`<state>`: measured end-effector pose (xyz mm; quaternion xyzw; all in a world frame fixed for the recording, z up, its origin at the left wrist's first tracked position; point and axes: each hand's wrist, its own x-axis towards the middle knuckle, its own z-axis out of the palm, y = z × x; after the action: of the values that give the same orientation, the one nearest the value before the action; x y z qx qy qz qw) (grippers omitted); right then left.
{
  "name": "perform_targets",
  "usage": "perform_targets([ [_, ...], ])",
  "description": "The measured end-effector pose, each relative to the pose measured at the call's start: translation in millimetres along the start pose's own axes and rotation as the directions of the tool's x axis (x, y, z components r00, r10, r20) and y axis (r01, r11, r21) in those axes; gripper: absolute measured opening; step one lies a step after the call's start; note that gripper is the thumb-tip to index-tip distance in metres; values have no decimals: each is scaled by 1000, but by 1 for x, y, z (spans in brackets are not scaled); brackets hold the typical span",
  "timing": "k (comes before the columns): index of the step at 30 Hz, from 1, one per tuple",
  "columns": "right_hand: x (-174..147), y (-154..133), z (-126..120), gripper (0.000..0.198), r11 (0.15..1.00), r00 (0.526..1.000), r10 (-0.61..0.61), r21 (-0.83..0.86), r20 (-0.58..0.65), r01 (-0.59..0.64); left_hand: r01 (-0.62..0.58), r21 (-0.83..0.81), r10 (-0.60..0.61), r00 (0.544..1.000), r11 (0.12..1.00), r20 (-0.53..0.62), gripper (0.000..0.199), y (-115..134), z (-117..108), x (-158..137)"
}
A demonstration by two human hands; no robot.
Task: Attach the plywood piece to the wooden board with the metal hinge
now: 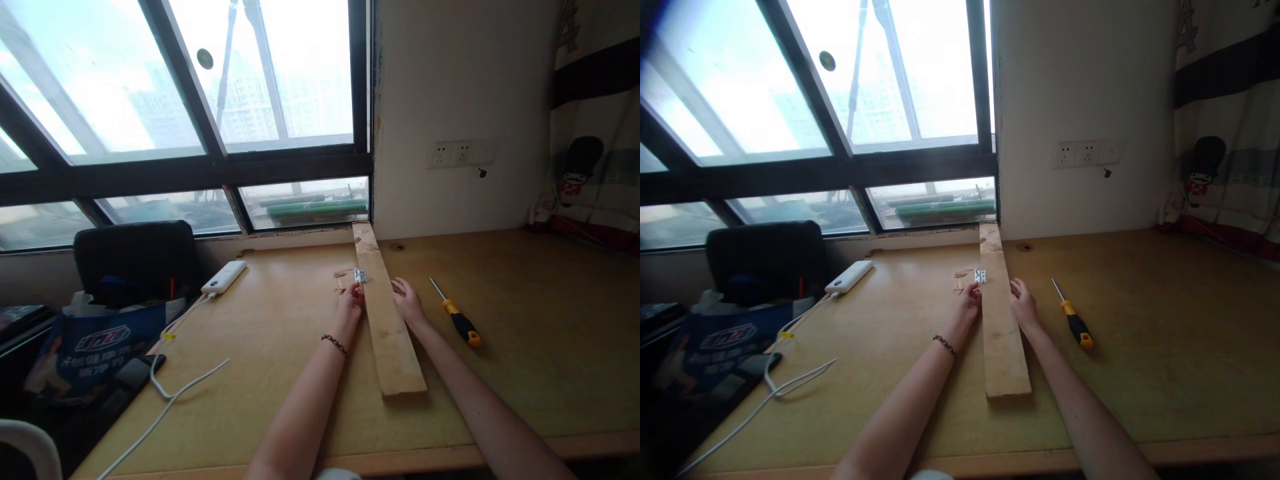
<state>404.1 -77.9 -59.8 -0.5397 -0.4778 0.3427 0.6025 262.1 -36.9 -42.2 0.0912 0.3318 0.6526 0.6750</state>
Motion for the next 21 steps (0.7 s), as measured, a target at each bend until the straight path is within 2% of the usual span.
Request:
perform_targets([
  [2,-5,-8,-2,53,991,997,-75,-115,-8,74,39,3,-39,999,999,9,15,0,0,0],
  [4,-7,-22,-2,53,924,966,-258,-285,35,257,64,-1,-64,998,998,17,14,0,-1,0],
  [6,-5,-39,4,53,781,876,-439,-397,200,482,59,-9,-59,998,998,33,14,0,-2,0],
  [7,-2,-46,9,53,713,823,-481,-411,302,568,50,-13,-50,998,999,38,14,0,-2,0],
  [9,9,-57,24,51,619,744,-478,-423,467,662,32,-17,-31,998,999,61,13,0,-4,-1],
  [10,15,-60,33,50,589,726,-454,-438,516,679,24,-21,-23,996,999,82,13,-1,-4,0],
  [13,29,-54,54,44,544,741,-335,-522,582,657,6,-42,0,989,999,151,12,-2,-7,2],
  [17,34,-41,65,38,519,781,-255,-601,570,608,-31,-41,38,983,999,177,17,-5,-10,9],
  [19,35,-39,64,38,552,784,-270,-577,559,602,-38,-42,45,982,998,185,16,-5,-11,10],
  [21,36,-41,62,39,626,791,-325,-508,519,591,-27,-37,33,984,999,177,16,-4,-10,9],
])
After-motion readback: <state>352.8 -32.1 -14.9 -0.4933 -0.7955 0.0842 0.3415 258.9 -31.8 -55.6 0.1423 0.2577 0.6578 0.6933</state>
